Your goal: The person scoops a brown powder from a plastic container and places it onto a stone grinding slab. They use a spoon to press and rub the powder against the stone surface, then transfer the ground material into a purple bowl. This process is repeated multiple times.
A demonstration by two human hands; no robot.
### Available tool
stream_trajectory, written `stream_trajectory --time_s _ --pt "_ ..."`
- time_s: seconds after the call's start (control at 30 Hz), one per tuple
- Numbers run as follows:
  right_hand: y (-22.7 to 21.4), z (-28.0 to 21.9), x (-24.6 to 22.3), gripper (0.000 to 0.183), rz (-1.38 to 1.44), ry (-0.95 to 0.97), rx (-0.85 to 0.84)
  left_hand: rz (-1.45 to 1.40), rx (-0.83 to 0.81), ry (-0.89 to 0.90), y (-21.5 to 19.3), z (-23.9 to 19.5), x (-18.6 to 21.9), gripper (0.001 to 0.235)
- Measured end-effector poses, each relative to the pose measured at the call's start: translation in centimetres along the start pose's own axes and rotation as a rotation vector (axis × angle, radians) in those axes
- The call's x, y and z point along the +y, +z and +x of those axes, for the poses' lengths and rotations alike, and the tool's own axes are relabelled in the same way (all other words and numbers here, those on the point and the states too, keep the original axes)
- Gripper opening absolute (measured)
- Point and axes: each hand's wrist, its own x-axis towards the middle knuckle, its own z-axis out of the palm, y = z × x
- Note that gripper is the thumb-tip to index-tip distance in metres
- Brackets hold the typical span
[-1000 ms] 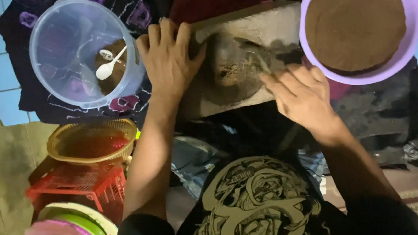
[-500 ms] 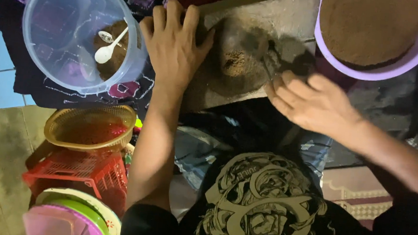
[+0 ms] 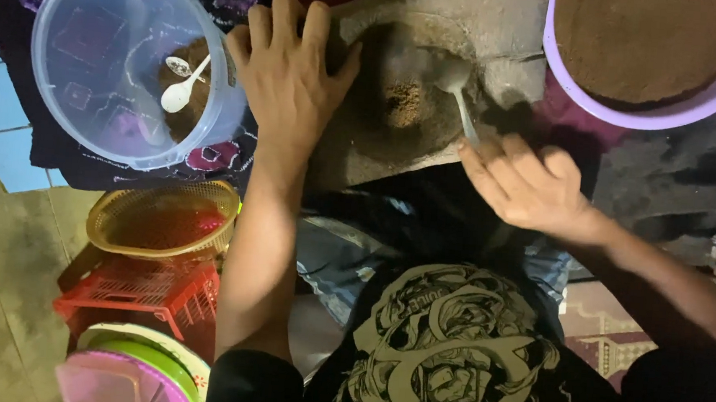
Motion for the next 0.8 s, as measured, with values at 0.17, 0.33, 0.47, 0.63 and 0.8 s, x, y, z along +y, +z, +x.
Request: stream_trajectory --time_s 0.17,0.33,0.47,0.63,0.8 --pt "0.3 -1.1 -1.9 0.021 0.023 0.013 -0.01 0.008 -0.005 0.007 0.2 -0.2 -0.1 0.055" --pt "-1.3 1.3 -0.2 0.025 0.147 0.067 -0.078 0.012 -0.002 0.042 0.4 0.0 -0.4 0.056" --pt "-0.5 -0.5 -0.3 0.047 0.111 0.132 -0.067 -0.027 -0.045 0.041 0.3 0.3 -0.6 0.054" --pt "-1.2 1.2 -0.4 0.022 0.125 0.191 -0.06 -0.026 -0.053 0.062 0.5 0.5 -1.0 0.053" --pt "-0.4 2.4 0.1 0.011 0.175 0.237 -0.068 -0.044 -0.076 0.042 1.0 1.0 -0.9 0.05"
